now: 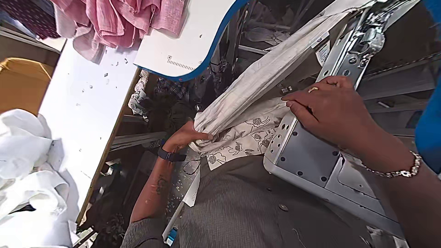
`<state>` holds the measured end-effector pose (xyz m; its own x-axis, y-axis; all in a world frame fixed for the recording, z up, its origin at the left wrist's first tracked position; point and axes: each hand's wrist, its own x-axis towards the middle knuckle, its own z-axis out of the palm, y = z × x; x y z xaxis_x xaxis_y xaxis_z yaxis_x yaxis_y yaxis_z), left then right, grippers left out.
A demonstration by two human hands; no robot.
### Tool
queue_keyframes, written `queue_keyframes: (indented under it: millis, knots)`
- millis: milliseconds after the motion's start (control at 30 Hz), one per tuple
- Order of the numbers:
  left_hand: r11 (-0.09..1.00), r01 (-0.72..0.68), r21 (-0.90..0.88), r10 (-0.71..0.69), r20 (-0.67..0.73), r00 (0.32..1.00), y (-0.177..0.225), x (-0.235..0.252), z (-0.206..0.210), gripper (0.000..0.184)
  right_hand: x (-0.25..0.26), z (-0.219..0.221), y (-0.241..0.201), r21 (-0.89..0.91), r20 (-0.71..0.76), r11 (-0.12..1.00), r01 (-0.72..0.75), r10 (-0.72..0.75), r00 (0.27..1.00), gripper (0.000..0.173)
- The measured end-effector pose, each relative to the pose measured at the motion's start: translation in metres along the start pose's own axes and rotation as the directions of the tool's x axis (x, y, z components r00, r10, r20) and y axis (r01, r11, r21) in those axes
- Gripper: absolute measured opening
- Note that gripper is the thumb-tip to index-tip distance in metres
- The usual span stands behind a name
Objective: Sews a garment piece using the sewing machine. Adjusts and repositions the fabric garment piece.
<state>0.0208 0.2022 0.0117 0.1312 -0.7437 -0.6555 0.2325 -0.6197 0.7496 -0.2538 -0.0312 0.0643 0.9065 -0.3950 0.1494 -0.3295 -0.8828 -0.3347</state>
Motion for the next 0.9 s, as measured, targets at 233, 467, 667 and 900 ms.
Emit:
queue_keyframes:
  millis: [233,467,667,900]
  knots:
    - [0.997,-0.016,0.074,0.020,-0.050,0.999,-0.007,0.002,-0.003,0.019,0.000,-0.002,0.000,0.010,0.004,1.000,0.005,-0.005,1.000,0.044]
    - [0.995,-0.019,-0.098,0.011,-0.085,0.996,-0.010,0.001,-0.001,0.016,0.000,-0.001,0.000,0.004,-0.004,1.000,0.015,-0.015,1.000,0.044]
    - [0.619,0.143,0.772,0.363,-0.442,0.820,-0.006,0.008,0.014,0.060,0.000,0.000,0.001,0.005,-0.014,1.000,0.024,-0.024,1.000,0.042]
    - [0.436,-0.442,0.784,0.232,0.377,0.897,-0.019,0.114,0.172,0.047,0.000,0.005,0.000,-0.001,-0.086,1.000,0.026,-0.026,0.996,0.036]
